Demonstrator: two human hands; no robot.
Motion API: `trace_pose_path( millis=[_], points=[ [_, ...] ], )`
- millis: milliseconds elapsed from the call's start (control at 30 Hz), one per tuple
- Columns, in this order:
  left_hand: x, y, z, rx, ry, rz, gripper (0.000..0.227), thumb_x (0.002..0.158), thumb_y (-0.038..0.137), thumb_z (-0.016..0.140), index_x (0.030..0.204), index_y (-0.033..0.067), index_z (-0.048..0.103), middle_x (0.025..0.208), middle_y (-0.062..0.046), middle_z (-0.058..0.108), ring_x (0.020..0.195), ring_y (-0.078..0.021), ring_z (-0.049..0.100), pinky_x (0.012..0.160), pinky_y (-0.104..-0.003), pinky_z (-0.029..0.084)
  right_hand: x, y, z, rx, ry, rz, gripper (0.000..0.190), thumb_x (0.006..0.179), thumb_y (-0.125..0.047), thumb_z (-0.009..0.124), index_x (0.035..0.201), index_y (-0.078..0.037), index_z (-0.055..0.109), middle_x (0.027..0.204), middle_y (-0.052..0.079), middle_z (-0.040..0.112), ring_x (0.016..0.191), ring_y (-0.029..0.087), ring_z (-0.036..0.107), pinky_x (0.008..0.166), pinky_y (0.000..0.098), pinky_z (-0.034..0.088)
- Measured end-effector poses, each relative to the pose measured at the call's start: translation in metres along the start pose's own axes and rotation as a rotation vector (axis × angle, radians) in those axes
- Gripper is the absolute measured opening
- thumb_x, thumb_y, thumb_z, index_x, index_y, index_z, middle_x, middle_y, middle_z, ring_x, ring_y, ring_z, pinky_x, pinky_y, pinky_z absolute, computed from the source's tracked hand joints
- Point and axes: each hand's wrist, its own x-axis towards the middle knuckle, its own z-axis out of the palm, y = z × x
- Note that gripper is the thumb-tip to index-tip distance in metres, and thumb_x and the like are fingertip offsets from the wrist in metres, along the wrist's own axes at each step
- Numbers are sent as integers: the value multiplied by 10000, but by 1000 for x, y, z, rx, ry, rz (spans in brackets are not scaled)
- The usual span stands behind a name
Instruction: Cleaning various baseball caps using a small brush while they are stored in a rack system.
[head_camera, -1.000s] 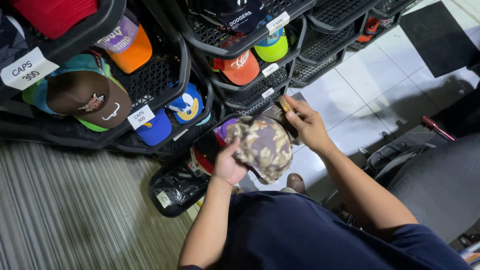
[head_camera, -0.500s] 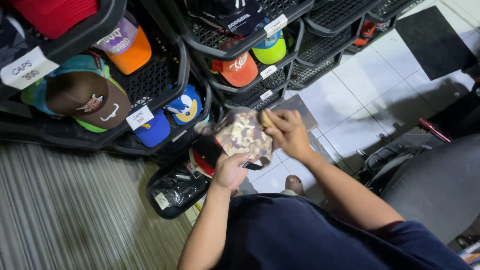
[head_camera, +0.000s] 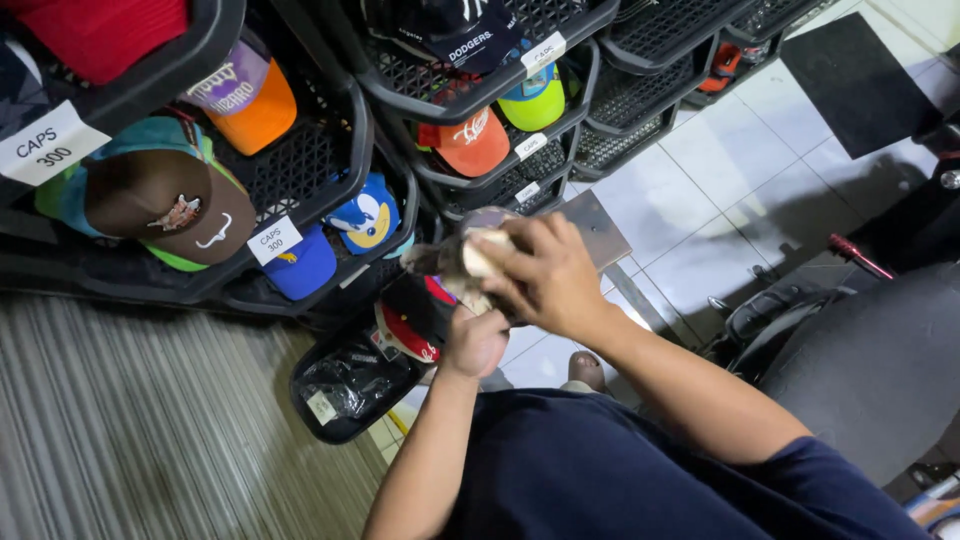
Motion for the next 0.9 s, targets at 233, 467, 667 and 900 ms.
trace_pose_path(
  millis=[233, 467, 667, 900],
  points=[
    [-5, -19, -34, -103, 53, 80, 1013, 643, -187, 518, 1592, 59, 263, 1607, -155, 356, 1481, -387, 318, 1215, -605, 228, -94, 53, 58, 617, -75, 1072, 279, 946, -271, 698, 1058, -32, 788, 866, 220, 712, 756, 364, 653, 650, 485, 535],
    [-10, 41, 23, -690, -14, 30, 676, 898, 144, 505, 1565, 130, 399, 1635, -68, 385, 1523, -366, 264, 1247, -612, 144, -120, 95, 53, 747, 118, 1414, 274, 1018, -312, 642, 1067, -62, 742, 512, 193, 580, 352, 315, 609, 278, 396, 473],
    [6, 53, 46, -634, 546, -237, 450, 885, 157, 583, 1298, 1, 671, 1292, -200, 697, 1220, -406, 640, 1056, -572, 476, -51, 63, 2, 737, 367, 1252, 384, 999, -276, 713, 1329, -81, 683, 1228, 197, 707, 1099, 244, 634, 985, 421, 539],
    [6, -41, -40, -161, 262, -220, 685, 724, -175, 489, 1373, 31, 563, 1303, -159, 650, 1218, -362, 619, 1085, -565, 466, -17, 27, -18, 402, 175, 388, 189, 921, -193, 810, 964, -11, 784, 1042, 174, 700, 1061, 352, 621, 1040, 467, 464]
  ],
)
